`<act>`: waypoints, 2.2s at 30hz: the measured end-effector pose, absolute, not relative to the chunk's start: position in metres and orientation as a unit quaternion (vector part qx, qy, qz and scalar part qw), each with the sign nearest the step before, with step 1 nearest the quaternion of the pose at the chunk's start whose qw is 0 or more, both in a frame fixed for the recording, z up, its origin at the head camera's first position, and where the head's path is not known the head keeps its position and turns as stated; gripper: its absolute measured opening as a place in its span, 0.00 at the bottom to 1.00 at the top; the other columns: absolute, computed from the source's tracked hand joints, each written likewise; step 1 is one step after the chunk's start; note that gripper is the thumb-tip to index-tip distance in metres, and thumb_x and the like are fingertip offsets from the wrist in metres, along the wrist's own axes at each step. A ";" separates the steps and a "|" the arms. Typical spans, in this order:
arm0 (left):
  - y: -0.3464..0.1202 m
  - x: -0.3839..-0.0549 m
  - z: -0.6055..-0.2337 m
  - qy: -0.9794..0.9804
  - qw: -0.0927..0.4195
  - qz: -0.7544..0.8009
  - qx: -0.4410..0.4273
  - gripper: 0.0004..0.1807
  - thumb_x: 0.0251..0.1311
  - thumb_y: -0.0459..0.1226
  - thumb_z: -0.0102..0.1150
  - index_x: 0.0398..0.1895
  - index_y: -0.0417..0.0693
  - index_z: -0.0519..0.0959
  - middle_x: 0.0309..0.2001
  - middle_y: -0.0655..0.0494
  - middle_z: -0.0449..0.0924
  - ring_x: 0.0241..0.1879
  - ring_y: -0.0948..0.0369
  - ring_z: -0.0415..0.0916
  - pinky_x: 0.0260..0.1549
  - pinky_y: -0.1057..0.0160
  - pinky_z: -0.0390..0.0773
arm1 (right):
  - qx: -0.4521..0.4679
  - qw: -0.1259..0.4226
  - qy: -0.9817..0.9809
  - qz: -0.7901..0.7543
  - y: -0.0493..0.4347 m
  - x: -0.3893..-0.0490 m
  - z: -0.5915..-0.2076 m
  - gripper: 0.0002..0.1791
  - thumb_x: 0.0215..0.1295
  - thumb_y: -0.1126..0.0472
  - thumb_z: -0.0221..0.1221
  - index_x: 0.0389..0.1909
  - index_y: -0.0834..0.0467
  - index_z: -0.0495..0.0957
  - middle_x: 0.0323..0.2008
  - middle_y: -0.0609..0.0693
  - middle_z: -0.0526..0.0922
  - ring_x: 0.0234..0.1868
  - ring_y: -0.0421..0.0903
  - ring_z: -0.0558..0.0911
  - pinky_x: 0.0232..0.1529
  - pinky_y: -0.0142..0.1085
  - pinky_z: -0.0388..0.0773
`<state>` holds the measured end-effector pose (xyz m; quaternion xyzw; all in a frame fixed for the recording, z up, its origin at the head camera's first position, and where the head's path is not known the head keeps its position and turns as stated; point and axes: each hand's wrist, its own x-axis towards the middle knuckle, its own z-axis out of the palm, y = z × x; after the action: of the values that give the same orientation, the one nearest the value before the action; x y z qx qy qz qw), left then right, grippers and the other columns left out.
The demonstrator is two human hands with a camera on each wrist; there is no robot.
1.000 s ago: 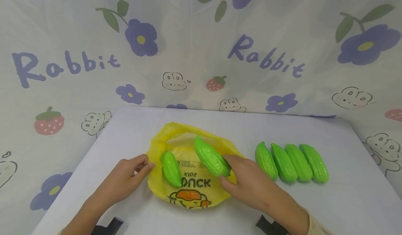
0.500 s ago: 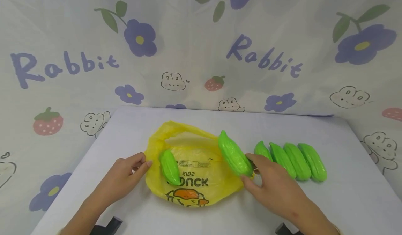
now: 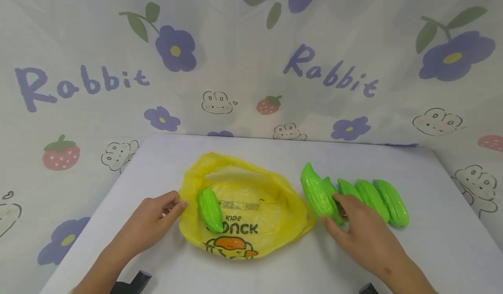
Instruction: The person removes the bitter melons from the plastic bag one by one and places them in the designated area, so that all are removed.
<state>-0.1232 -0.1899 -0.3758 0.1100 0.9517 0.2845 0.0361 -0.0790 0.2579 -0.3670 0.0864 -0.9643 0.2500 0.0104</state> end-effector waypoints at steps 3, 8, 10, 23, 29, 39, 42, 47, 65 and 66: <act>-0.191 -0.123 -0.375 0.952 0.037 0.283 0.107 0.09 0.76 0.42 0.60 0.34 0.55 0.75 0.19 0.65 0.69 0.23 0.64 0.68 0.24 0.64 0.71 | 0.079 0.006 -0.967 0.242 0.258 -0.080 -0.370 0.35 0.72 0.45 0.67 0.65 0.69 0.73 0.58 0.66 0.82 0.50 0.59 0.85 0.46 0.55 0.84; -0.190 -0.123 -0.375 0.953 0.042 0.279 0.105 0.09 0.76 0.43 0.60 0.34 0.55 0.76 0.19 0.64 0.68 0.22 0.63 0.67 0.23 0.64 0.70 | 0.071 -0.005 -0.971 0.229 0.257 -0.082 -0.377 0.33 0.70 0.48 0.68 0.63 0.70 0.75 0.53 0.63 0.84 0.46 0.54 0.84 0.44 0.54 0.84; -0.190 -0.123 -0.375 0.954 0.043 0.278 0.104 0.09 0.76 0.43 0.60 0.35 0.55 0.76 0.19 0.64 0.69 0.22 0.63 0.67 0.23 0.64 0.70 | 0.072 -0.011 -0.971 0.226 0.256 -0.083 -0.381 0.33 0.69 0.49 0.69 0.62 0.71 0.75 0.47 0.58 0.84 0.43 0.51 0.82 0.41 0.52 0.83; -0.190 -0.119 -0.378 0.953 0.052 0.279 0.105 0.09 0.76 0.43 0.60 0.34 0.56 0.76 0.19 0.66 0.69 0.21 0.64 0.66 0.23 0.65 0.69 | 0.044 -0.091 -0.976 0.194 0.243 -0.087 -0.390 0.34 0.68 0.47 0.69 0.60 0.71 0.75 0.40 0.51 0.81 0.37 0.46 0.79 0.38 0.47 0.81; -0.189 -0.120 -0.378 0.952 0.049 0.281 0.108 0.09 0.76 0.43 0.60 0.34 0.56 0.76 0.19 0.66 0.68 0.22 0.64 0.66 0.23 0.65 0.69 | 0.042 -0.089 -0.980 0.174 0.239 -0.087 -0.393 0.35 0.68 0.46 0.69 0.60 0.72 0.75 0.50 0.63 0.84 0.49 0.60 0.84 0.48 0.57 0.82; -0.187 -0.122 -0.376 0.952 0.050 0.282 0.107 0.09 0.76 0.44 0.60 0.34 0.56 0.76 0.20 0.66 0.71 0.23 0.64 0.68 0.24 0.64 0.71 | 0.045 -0.088 -0.980 0.171 0.237 -0.089 -0.395 0.36 0.71 0.47 0.66 0.62 0.74 0.73 0.57 0.72 0.80 0.58 0.70 0.80 0.53 0.63 0.79; -0.187 -0.122 -0.375 0.952 0.051 0.282 0.108 0.09 0.76 0.44 0.60 0.34 0.56 0.76 0.20 0.66 0.71 0.23 0.64 0.68 0.24 0.64 0.71 | 0.047 -0.083 -0.981 0.171 0.236 -0.087 -0.395 0.36 0.72 0.48 0.65 0.64 0.75 0.72 0.59 0.74 0.78 0.60 0.72 0.78 0.55 0.65 0.76; -0.187 -0.123 -0.375 0.952 0.046 0.281 0.111 0.09 0.76 0.43 0.60 0.34 0.56 0.76 0.20 0.66 0.71 0.22 0.64 0.67 0.23 0.64 0.70 | 0.051 -0.067 -0.983 0.164 0.237 -0.086 -0.394 0.35 0.72 0.47 0.65 0.63 0.73 0.73 0.53 0.70 0.82 0.53 0.67 0.83 0.50 0.62 0.80; -0.185 -0.123 -0.375 0.951 0.048 0.286 0.105 0.08 0.75 0.43 0.61 0.35 0.55 0.77 0.20 0.66 0.72 0.23 0.63 0.68 0.24 0.64 0.71 | 0.069 -0.012 -0.985 0.157 0.239 -0.084 -0.379 0.31 0.70 0.46 0.67 0.59 0.69 0.78 0.47 0.62 0.86 0.47 0.61 0.86 0.47 0.60 0.82; -0.185 -0.123 -0.375 0.951 0.048 0.286 0.104 0.08 0.75 0.43 0.61 0.35 0.55 0.77 0.20 0.66 0.72 0.23 0.63 0.68 0.24 0.64 0.71 | 0.068 -0.009 -0.985 0.160 0.239 -0.084 -0.377 0.31 0.70 0.47 0.67 0.59 0.69 0.78 0.44 0.59 0.86 0.44 0.58 0.86 0.46 0.58 0.83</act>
<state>-0.1227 -0.1853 -0.3751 0.1041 0.9514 0.2859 0.0480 -0.0844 0.2385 -0.3770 0.0682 -0.9848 0.1595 -0.0093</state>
